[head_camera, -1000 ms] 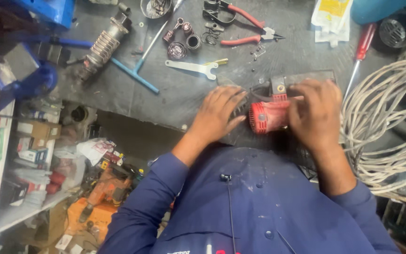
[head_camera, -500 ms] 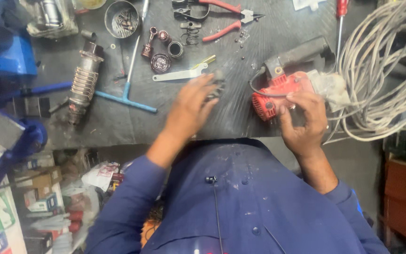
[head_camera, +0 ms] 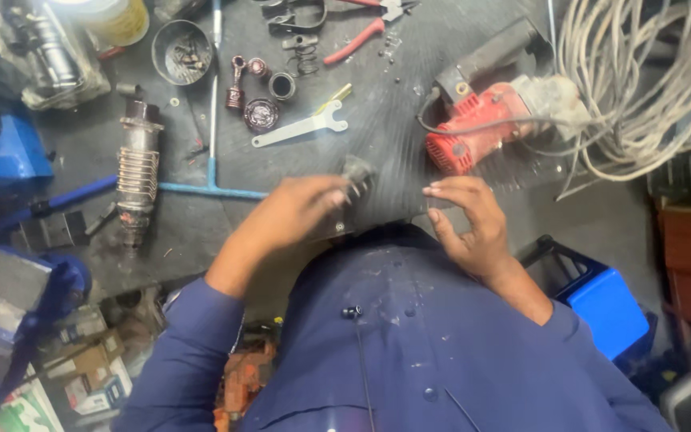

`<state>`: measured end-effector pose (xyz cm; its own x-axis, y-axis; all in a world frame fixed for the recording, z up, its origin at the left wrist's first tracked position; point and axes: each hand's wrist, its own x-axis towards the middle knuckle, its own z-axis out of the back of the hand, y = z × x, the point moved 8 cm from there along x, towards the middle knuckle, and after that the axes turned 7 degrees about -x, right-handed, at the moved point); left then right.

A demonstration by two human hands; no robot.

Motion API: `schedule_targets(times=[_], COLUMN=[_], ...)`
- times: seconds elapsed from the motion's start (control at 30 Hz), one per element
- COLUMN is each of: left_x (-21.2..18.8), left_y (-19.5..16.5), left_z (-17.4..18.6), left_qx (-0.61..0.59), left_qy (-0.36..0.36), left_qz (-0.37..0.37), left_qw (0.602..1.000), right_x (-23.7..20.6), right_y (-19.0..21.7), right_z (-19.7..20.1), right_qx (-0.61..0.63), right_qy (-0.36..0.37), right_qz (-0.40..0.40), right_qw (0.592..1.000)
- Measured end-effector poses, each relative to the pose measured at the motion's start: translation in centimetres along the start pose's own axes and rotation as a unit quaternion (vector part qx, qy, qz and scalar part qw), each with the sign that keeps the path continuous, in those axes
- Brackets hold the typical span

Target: The person threads a long red wire brush through a shock absorber at a workbench, repeatedly pushing and pulling it to clean the inside of the assembly. They then set the brush aside and wipe the shock absorber and other metal parts with a cloth.

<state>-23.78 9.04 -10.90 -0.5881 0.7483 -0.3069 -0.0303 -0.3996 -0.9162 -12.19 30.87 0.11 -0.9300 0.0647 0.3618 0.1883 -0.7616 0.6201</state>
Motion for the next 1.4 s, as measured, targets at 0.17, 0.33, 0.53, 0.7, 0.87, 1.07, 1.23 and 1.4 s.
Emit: schedule_targets(times=[0.17,0.33,0.53,0.7,0.87,1.07,1.23,1.4], left_x=[0.5,0.2,-0.8,-0.7,3.3,3.1,1.2,5.6], left_y=[-4.7,-12.0,-15.5,-19.4,-20.8,-19.4,-19.0,-16.7], left_z=[-1.8,-9.3,-9.8,-3.3,-1.9,-9.3,-8.8,-9.5], left_qx=[-0.418,-0.350,0.120,-0.126,-0.568,-0.240,0.218,-0.006], left_qy=[-0.020,0.042,0.190,0.205,0.064,-0.003,-0.199,-0.079], left_qz=[-0.114,-0.276,-0.346,-0.344,-0.373,-0.475,-0.507,-0.389], left_qw=[0.901,0.894,0.911,0.908,0.730,0.847,0.810,0.918], right_x=[1.7,2.6,1.4,1.1,1.0,2.9,2.5,3.1], right_y=[3.3,1.7,-4.4,-4.7,-3.0,-2.0,-3.0,-1.9], right_z=[-0.2,0.6,-4.0,-3.5,-4.0,-2.3,-0.9,0.3], right_qx=[0.225,0.153,0.685,0.785,0.765,0.647,0.760,0.789], right_qy=[0.000,-0.163,-0.092,-0.149,-0.187,-0.139,-0.187,-0.177], right_qz=[0.031,-0.064,-0.264,-0.268,-0.314,-0.208,-0.258,-0.292], right_qw=[0.974,0.973,0.673,0.537,0.530,0.720,0.566,0.511])
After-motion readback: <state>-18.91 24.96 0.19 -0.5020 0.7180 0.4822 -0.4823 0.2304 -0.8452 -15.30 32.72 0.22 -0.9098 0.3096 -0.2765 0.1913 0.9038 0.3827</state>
